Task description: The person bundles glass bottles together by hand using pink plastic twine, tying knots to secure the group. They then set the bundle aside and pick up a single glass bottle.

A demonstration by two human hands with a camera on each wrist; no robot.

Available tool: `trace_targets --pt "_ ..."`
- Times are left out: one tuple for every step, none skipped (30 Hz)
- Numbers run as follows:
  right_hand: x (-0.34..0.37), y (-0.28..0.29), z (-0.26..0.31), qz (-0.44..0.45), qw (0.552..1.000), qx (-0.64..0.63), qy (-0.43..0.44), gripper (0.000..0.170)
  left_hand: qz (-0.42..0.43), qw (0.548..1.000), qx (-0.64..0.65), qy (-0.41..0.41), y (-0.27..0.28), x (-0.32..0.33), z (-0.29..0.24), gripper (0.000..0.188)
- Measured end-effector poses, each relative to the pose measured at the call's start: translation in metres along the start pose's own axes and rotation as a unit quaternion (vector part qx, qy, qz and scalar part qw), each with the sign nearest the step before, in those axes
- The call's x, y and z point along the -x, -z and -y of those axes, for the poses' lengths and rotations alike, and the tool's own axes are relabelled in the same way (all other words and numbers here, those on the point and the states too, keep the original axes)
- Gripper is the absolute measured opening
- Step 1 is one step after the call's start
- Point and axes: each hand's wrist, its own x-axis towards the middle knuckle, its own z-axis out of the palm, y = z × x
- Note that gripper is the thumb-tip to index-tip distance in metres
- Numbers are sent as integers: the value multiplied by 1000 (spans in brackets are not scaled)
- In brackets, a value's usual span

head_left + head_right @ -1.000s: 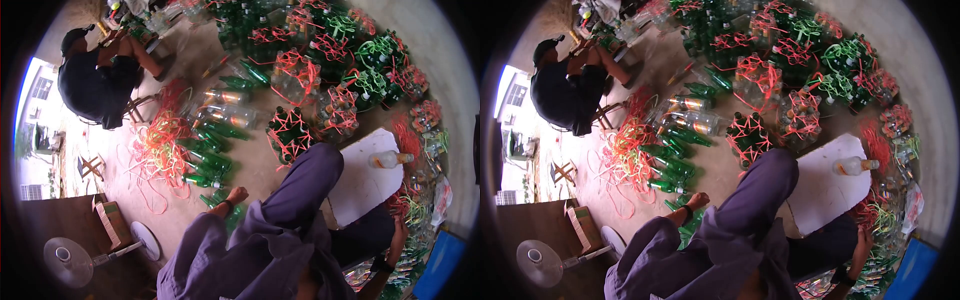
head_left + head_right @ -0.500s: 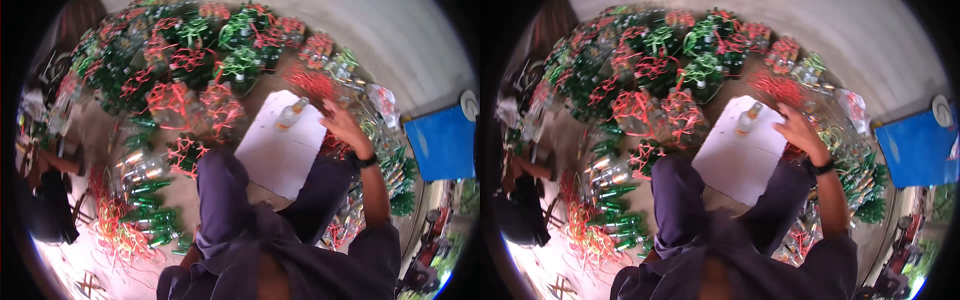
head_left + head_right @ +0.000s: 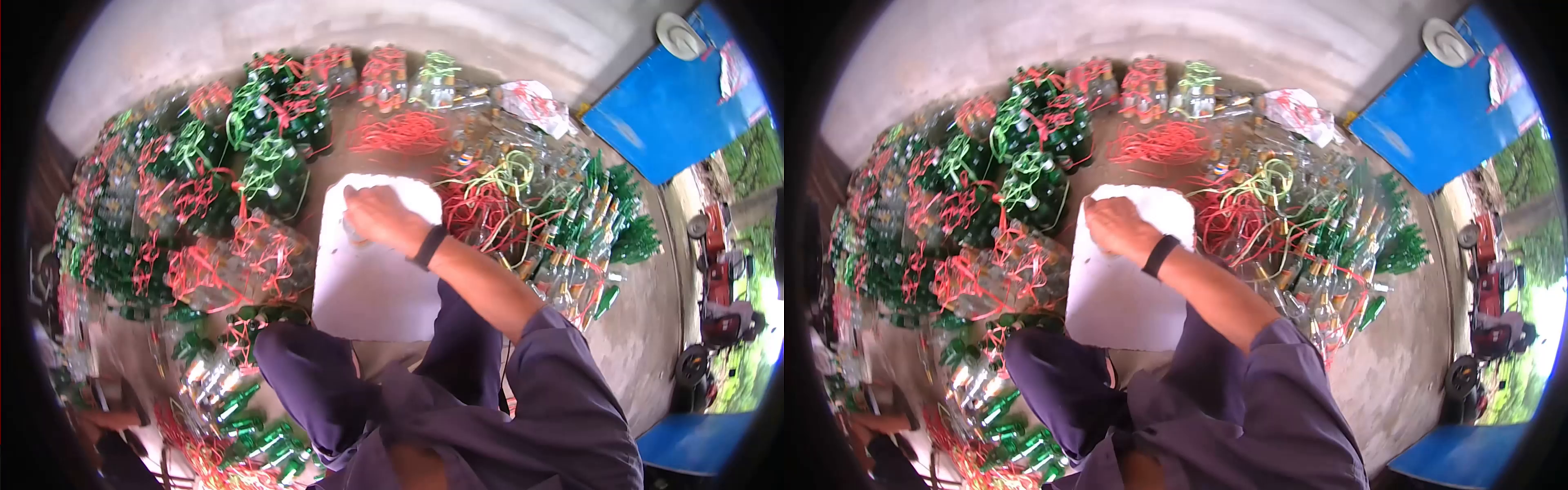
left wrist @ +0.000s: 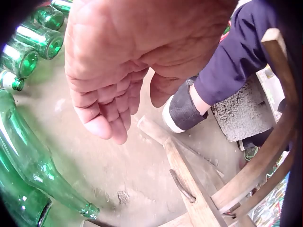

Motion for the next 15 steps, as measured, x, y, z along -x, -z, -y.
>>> trace_targets --pt "4 -1 3 0 1000 21 10 25 10 1000 -7 -7 2 -8 -3 13" --pt "8 -1 7 23 999 28 8 25 18 1000 -14 -13 5 -15 -5 13" --pt "13 0 9 46 998 34 7 25 25 999 -20 -19 6 -23 -5 13" --pt "18 1 10 41 999 36 2 25 30 999 -25 -23 5 -28 -4 13" --pt "23 2 11 56 998 15 -11 25 35 999 -31 -26 5 -32 -3 13" --pt "26 3 9 71 997 -6 -23 26 40 998 -37 -28 6 -35 -4 13" --pt "28 4 1 66 997 -6 -25 26 43 998 -42 -31 7 -39 -5 13" --pt "31 7 -12 44 998 -35 -36 29 47 997 -47 -32 8 -41 -5 13" --pt "35 12 -26 22 997 -64 -46 32 50 997 -52 -32 10 -45 -16 13" --pt "38 22 -40 24 990 -99 -93 34 54 996 -55 -33 10 -47 -15 13" --pt "40 33 -57 25 991 -81 -105 36 57 996 -58 -32 10 -48 -13 13" --pt "43 60 -67 82 973 -160 -144 37 60 996 -60 -30 9 -48 -19 13" --pt "51 56 -88 32 958 -220 -180 38 62 996 -62 -28 9 -48 -21 13" --pt "58 72 -101 18 940 -275 -202 36 63 996 -64 -26 8 -49 -23 13" --pt "67 83 -111 -17 913 -331 -239 36 65 995 -66 -24 8 -49 -23 13"
